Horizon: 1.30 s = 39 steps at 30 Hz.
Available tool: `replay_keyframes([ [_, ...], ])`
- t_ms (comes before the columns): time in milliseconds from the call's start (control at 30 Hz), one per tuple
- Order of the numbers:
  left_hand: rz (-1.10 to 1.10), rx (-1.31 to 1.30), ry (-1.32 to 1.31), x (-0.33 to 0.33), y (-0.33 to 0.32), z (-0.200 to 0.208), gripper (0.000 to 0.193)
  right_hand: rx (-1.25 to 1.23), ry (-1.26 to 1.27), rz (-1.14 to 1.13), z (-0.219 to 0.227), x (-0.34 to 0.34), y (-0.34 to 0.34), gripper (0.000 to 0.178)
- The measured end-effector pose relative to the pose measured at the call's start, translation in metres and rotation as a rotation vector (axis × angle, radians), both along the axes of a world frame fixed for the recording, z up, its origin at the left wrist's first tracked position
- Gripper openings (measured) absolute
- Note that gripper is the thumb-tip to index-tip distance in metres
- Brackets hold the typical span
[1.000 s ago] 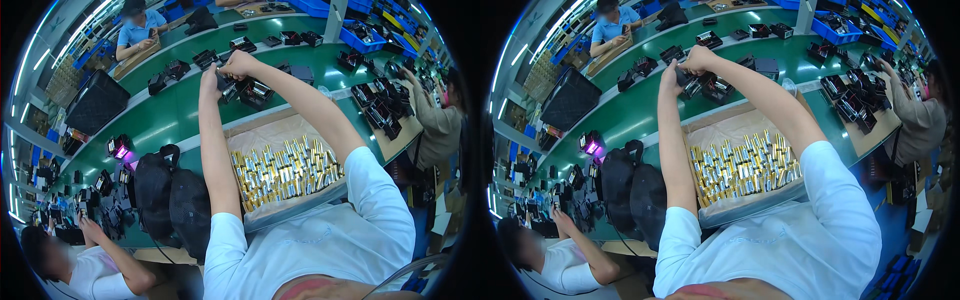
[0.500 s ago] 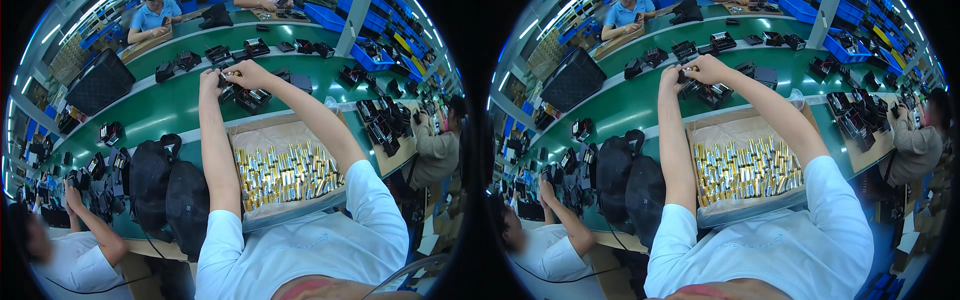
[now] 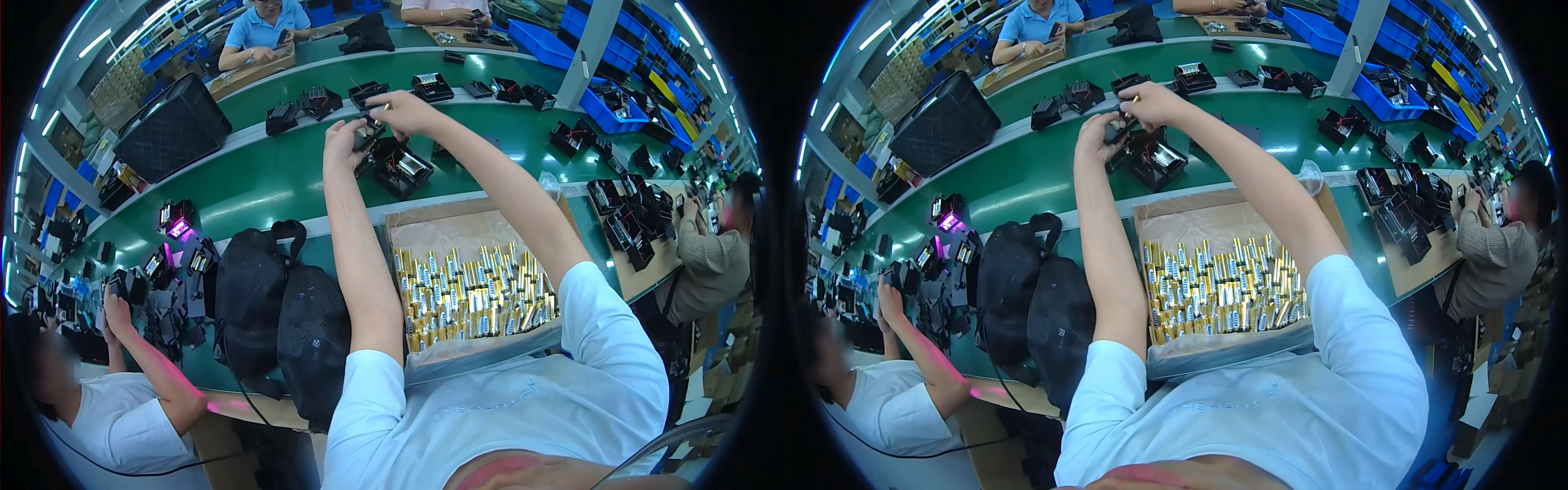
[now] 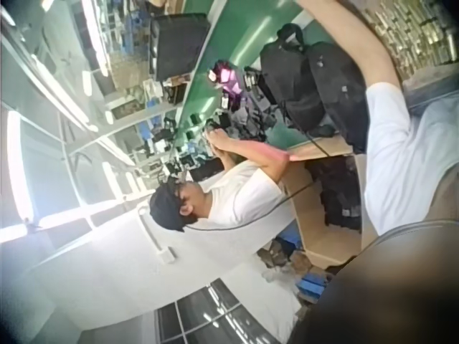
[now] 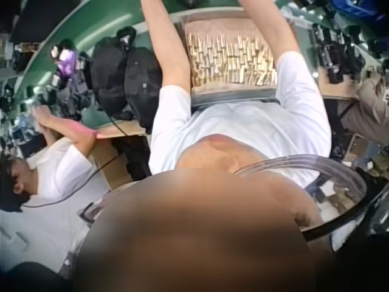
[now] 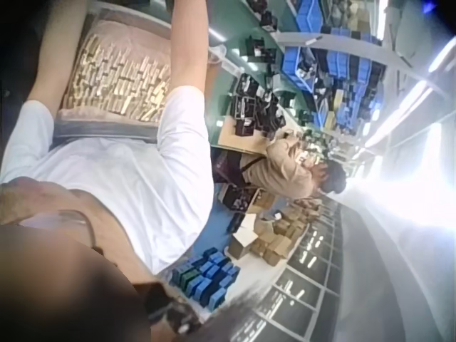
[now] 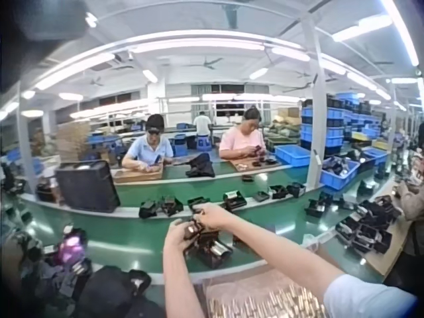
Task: Assembling small cylindrical components into black plastic housings at a factory workstation.
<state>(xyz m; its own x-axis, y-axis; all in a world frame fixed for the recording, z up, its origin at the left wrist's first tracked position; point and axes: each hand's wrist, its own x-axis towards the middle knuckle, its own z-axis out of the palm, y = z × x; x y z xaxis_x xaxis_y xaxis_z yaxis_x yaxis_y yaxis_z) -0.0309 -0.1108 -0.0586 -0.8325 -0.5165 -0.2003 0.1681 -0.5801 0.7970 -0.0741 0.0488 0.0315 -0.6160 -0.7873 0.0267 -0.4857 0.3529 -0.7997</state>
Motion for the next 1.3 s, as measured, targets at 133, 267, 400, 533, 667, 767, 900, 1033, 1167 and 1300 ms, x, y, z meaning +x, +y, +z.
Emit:
replay_keyframes([
  [133,0.009,-0.068,0.015,0.011,0.015,0.012,0.066,0.196,0.293,0.054,0.007,-0.022,-0.020,0.048],
  [267,0.027,-0.084,0.033,0.024,0.005,0.012,0.068,0.340,0.327,0.119,0.007,-0.026,-0.040,0.046],
  [400,0.058,-0.131,0.030,0.033,-0.002,0.012,0.069,0.329,0.188,0.086,0.002,-0.027,-0.054,0.042],
  [533,0.119,-0.250,-0.011,0.040,-0.004,0.015,0.067,0.220,0.048,0.026,-0.018,-0.029,-0.068,0.040],
  [667,0.256,-0.483,-0.144,0.035,-0.005,0.015,0.064,0.070,0.093,0.017,-0.048,-0.030,-0.081,0.041],
  [767,0.278,-0.543,-0.129,0.038,-0.023,0.007,0.066,-0.089,-0.035,-0.064,-0.062,-0.018,-0.090,0.038],
  [900,0.496,-1.050,-0.408,0.044,-0.001,0.035,0.052,-0.115,0.388,-0.080,-0.061,-0.037,-0.070,0.036],
  [1033,0.642,-1.329,-1.192,0.071,-0.007,0.042,0.051,0.367,1.050,0.135,-0.048,-0.019,-0.033,0.036],
  [1167,0.600,-1.477,-1.163,0.056,0.008,0.047,0.055,0.796,0.743,0.251,-0.043,-0.029,0.028,0.043],
  [1300,0.229,-1.461,-1.130,0.041,0.019,0.041,0.060,0.783,0.782,0.315,-0.040,-0.031,0.063,0.043],
])
